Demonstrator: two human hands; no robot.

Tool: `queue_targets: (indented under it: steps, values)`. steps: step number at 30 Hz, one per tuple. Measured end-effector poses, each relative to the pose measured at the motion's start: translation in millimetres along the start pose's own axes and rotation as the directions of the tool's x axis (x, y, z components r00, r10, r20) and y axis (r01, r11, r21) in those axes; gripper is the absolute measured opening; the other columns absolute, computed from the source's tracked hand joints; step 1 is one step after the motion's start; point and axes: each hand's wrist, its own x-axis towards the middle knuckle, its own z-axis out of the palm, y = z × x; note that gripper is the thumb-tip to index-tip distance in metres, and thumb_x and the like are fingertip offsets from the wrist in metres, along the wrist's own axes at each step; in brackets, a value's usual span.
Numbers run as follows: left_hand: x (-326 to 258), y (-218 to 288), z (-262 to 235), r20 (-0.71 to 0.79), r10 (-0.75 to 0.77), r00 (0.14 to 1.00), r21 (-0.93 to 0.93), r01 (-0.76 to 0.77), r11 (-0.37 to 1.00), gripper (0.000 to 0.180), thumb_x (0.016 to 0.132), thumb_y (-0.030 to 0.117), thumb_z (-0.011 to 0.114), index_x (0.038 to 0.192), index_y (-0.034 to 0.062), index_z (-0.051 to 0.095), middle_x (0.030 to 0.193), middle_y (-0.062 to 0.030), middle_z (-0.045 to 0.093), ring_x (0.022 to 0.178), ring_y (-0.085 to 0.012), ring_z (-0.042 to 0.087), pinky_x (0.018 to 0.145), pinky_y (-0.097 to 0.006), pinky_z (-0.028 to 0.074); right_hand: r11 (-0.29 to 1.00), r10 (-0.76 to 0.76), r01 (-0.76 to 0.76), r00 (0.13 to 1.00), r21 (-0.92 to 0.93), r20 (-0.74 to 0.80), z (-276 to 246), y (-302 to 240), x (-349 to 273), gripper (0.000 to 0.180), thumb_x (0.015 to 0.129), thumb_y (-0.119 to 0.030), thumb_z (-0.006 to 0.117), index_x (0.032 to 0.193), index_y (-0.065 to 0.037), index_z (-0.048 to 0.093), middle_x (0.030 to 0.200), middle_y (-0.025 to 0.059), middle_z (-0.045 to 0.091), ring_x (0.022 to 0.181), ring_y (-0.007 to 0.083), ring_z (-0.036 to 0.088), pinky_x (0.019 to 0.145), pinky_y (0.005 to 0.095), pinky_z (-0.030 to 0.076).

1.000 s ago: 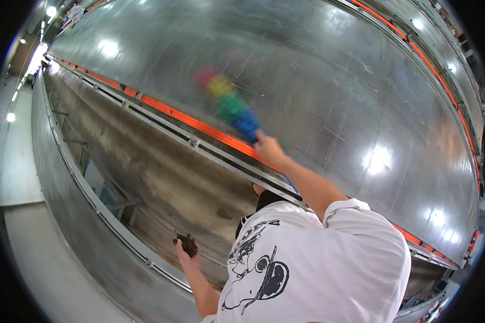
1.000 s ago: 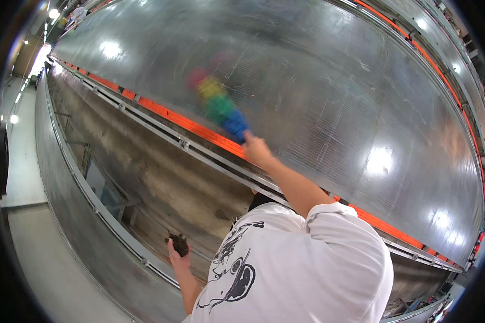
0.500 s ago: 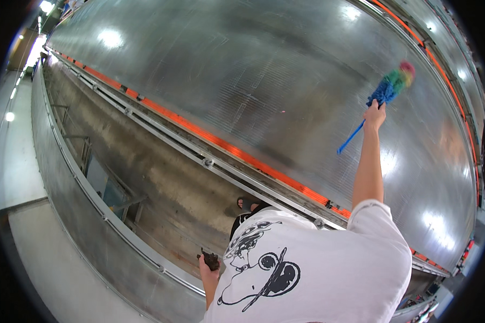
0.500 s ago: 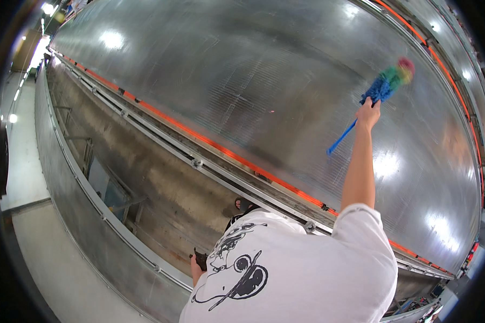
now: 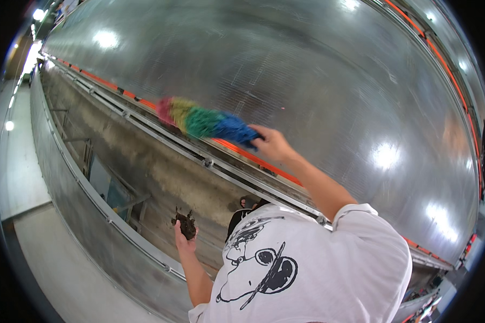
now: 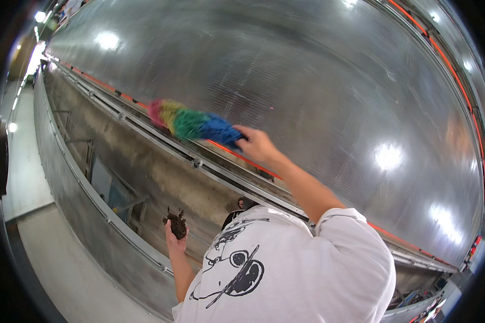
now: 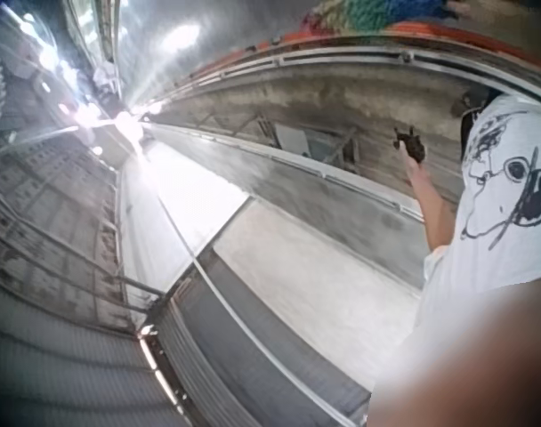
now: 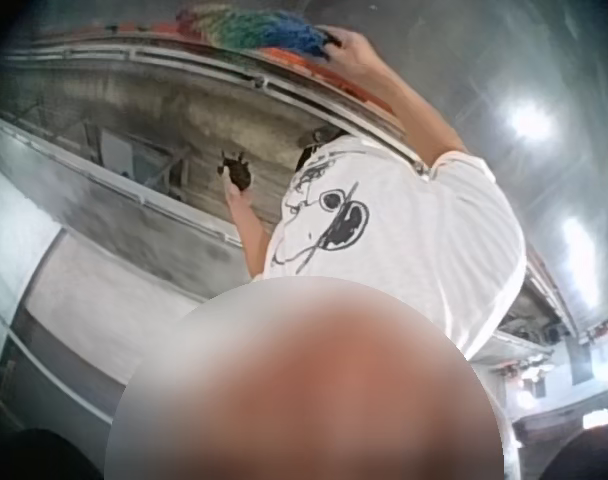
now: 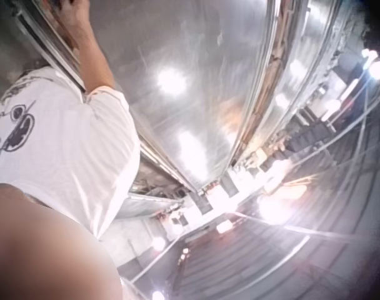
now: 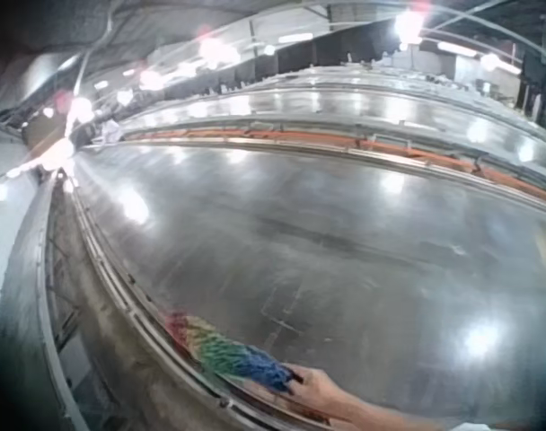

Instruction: The person scrubs a metal ramp surface with a small abrasive pad, repeatedly dipping it into a bucket of water. They then use a rainbow-colored duster to wipe the ramp and continue scrubbing with the pad.

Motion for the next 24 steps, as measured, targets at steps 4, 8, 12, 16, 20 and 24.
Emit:
queue_targets:
  steps: [4, 8, 12, 16, 20, 24]
  values:
    - [7, -25, -57, -0.026, -0.099, 0.995, -0.018, 0.098, 0.995, 0.045, 0.099, 0.047, 0.068, 0.126, 0.0121, 0.062, 0.117, -0.0079, 0.067, 0.099, -0.0269, 0.064, 0.080, -0.046, 0.056, 0.998, 0.064, -0.064, 0.866, 0.016, -0.496, -97, 22, -54, 0.046, 0.098, -0.008, 0.065, 0.142, 0.000, 0.062, 0.110, 0.0030, 0.072, 0.098, 0.0107, 0.063, 0.090, 0.0274, 0.051]
    - [6, -64, -69, -0.334, -0.240, 0.912, -0.003, 0.253, 0.967, 0.050, 0.096, 0.051, 0.070, 0.126, 0.0124, 0.062, 0.119, -0.0088, 0.066, 0.103, -0.0277, 0.063, 0.083, -0.047, 0.056, 0.962, 0.060, -0.261, 0.492, -0.082, -0.868, -177, 56, -102, 0.038, 0.100, -0.019, 0.063, 0.132, 0.001, 0.066, 0.092, 0.0077, 0.071, 0.080, 0.0142, 0.061, 0.073, 0.0316, 0.051]
    - [3, -75, -106, -0.284, -0.312, 0.907, -0.064, 0.307, 0.950, 0.049, 0.095, 0.049, 0.071, 0.126, 0.0122, 0.062, 0.119, -0.0086, 0.067, 0.102, -0.0286, 0.062, 0.084, -0.048, 0.056, 0.907, 0.054, -0.392, 0.478, -0.158, -0.877, -114, 92, -88, 0.037, 0.100, -0.014, 0.060, 0.134, 0.001, 0.062, 0.086, 0.0147, 0.070, 0.071, 0.0221, 0.063, 0.067, 0.0376, 0.052]
    - [24, -57, -116, -0.227, -0.268, 0.936, -0.066, 0.260, 0.963, 0.046, 0.096, 0.049, 0.071, 0.123, 0.0126, 0.063, 0.118, -0.0080, 0.068, 0.102, -0.0277, 0.064, 0.084, -0.048, 0.056, 0.923, 0.070, -0.223, 0.898, -0.312, -0.435, 58, 59, -58, 0.051, 0.094, -0.008, 0.064, 0.144, -0.001, 0.059, 0.100, 0.0301, 0.072, 0.082, 0.0381, 0.074, 0.076, 0.0457, 0.056]
    - [63, -15, -121, -0.137, -0.246, 0.960, -0.083, 0.236, 0.968, 0.045, 0.096, 0.048, 0.071, 0.125, 0.0136, 0.063, 0.120, -0.0068, 0.068, 0.104, -0.0268, 0.064, 0.086, -0.049, 0.055, 0.953, -0.218, 0.184, 0.968, -0.242, -0.122, 107, 8, -4, 0.050, 0.093, -0.007, 0.068, 0.143, -0.006, 0.063, 0.106, 0.0251, 0.075, 0.086, 0.0291, 0.075, 0.080, 0.0395, 0.056]
    - [100, 11, -126, -0.016, -0.153, 0.988, -0.185, 0.147, 0.972, 0.045, 0.096, 0.046, 0.072, 0.127, 0.0150, 0.062, 0.123, -0.0057, 0.067, 0.108, -0.0265, 0.063, 0.089, -0.050, 0.054, 0.988, -0.055, -0.030, 0.854, -0.154, -0.518, 45, -23, 31, 0.045, 0.096, -0.012, 0.072, 0.140, -0.005, 0.066, 0.095, 0.0030, 0.071, 0.083, 0.0110, 0.059, 0.078, 0.0296, 0.051]
